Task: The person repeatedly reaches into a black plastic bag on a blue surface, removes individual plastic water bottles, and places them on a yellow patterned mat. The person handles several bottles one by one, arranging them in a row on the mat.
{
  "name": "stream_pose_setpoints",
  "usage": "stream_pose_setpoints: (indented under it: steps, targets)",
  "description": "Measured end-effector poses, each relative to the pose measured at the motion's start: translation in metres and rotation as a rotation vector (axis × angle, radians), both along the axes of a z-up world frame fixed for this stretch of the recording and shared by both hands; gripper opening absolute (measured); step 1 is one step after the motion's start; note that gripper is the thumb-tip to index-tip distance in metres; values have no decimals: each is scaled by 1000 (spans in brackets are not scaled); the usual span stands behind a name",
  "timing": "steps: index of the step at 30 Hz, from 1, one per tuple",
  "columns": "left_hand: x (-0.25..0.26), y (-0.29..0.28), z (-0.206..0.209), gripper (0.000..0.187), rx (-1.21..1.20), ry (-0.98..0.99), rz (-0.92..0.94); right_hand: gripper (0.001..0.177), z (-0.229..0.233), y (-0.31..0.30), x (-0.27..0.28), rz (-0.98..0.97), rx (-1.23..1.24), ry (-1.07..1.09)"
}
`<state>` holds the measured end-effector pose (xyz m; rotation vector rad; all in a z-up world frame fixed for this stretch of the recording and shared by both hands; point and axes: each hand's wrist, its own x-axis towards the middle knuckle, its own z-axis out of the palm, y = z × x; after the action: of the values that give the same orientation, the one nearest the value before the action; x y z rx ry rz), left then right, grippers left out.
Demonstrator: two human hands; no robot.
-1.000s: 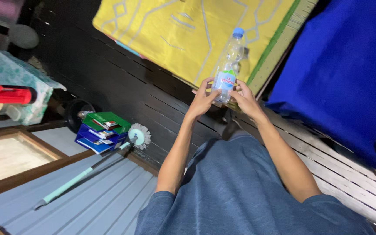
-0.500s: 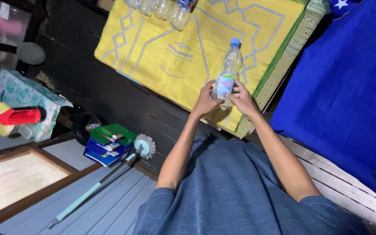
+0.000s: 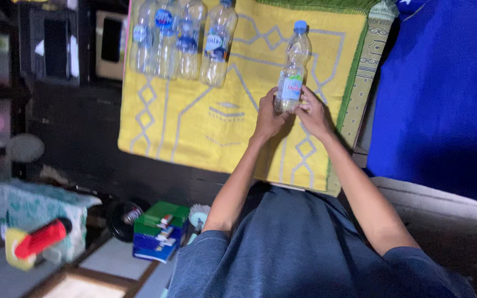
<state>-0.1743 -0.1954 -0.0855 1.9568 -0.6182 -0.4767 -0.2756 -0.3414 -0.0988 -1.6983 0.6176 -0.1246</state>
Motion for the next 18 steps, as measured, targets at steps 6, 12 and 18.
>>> stream_pose_setpoints:
  steps: [6, 12, 18]
  targets:
    - [40, -17, -1, 82, -107, -3, -85, 69, 4, -7, 33, -89, 62, -139]
    - [48, -15, 0, 93, 17, 110, -133, 66, 8, -2, 35, -113, 1, -104]
    - [44, -5, 19, 94, 22, 102, -160, 63, 11, 7, 21, -185, -24, -7]
